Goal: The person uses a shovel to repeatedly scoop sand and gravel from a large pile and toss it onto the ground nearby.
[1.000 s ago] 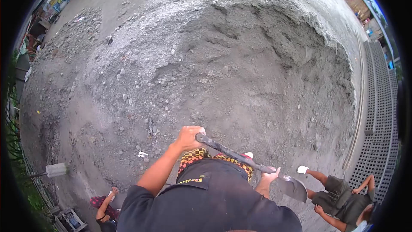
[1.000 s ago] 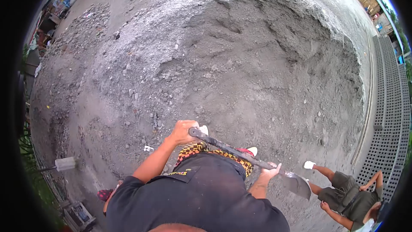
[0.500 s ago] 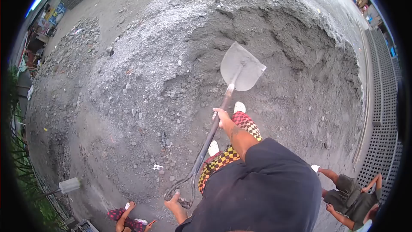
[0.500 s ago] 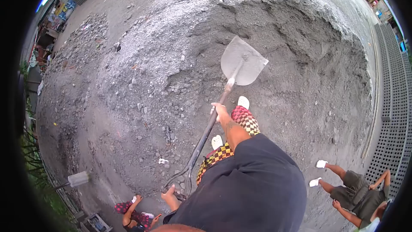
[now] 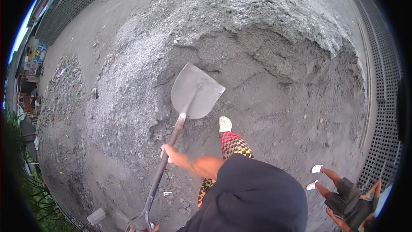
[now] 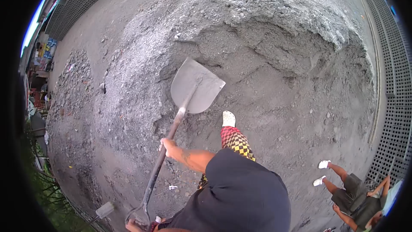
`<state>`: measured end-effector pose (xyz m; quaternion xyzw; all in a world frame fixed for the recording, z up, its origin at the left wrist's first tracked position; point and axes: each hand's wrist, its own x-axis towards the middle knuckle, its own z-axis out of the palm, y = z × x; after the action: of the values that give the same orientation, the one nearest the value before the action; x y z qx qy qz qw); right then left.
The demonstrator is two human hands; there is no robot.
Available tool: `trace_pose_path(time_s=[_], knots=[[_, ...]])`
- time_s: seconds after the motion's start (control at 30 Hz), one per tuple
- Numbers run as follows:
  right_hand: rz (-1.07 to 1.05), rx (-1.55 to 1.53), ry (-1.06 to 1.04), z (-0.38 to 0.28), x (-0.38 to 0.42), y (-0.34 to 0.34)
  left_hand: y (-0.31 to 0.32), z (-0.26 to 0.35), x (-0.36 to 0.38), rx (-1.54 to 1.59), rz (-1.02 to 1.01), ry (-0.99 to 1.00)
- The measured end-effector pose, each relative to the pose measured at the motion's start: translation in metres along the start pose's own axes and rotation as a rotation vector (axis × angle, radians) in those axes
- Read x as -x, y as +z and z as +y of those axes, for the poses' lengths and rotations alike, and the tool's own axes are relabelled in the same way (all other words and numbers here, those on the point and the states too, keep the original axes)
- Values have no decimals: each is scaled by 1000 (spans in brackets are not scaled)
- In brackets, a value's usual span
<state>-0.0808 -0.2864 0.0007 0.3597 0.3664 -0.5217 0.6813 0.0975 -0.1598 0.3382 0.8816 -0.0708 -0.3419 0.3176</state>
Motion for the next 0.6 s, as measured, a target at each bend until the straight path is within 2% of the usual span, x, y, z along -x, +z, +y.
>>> trace_pose_path(time_s=[0.03, 0.07, 0.1, 0.13, 0.17, 0.2, 0.23, 0.27, 0.3, 0.33, 0.37, 0.4, 0.43, 0.53, 0.57, 0.6], knots=[[-74, -35, -152, -89, -1, -4, 39, -9, -19, -252, -39, 76], [-65, -55, -146, -90, 13, -6, 59, -29, -28, -273, -36, 82], [-20, -35, -183, -215, 26, -23, 72, -48, -34, -273, -150, 135], [23, -18, -220, -249, 40, -39, 87, -68, -40, -274, -268, 189], [18, 18, -326, -250, 53, -50, 110, -85, -42, -217, -441, 273], [33, 76, -453, -266, 59, -58, 156, -105, -50, -166, -505, 288], [102, 146, -516, -298, 64, -62, 150, -147, -45, -254, -492, 322], [185, 180, -492, -246, 65, -87, 93, -166, -54, -413, -416, 358], [235, 167, -383, -223, 67, -108, 87, -176, -85, -750, -303, 249], [237, 181, -370, -256, 60, -92, 108, -183, -90, -705, -326, 269], [223, 188, -397, -269, 58, -83, 125, -193, -78, -346, -333, 368], [235, 193, -390, -258, 58, -92, 116, -201, -66, -15, -312, 430], [252, 211, -384, -249, 60, -95, 110, -197, -54, -177, -327, 517], [211, 180, -419, -246, 61, -92, 114, -183, -51, -212, -248, 404], [209, 161, -390, -245, 60, -94, 109, -191, -69, -173, -408, 438], [201, 137, -372, -245, 63, -93, 109, -199, -80, -169, -419, 437]])
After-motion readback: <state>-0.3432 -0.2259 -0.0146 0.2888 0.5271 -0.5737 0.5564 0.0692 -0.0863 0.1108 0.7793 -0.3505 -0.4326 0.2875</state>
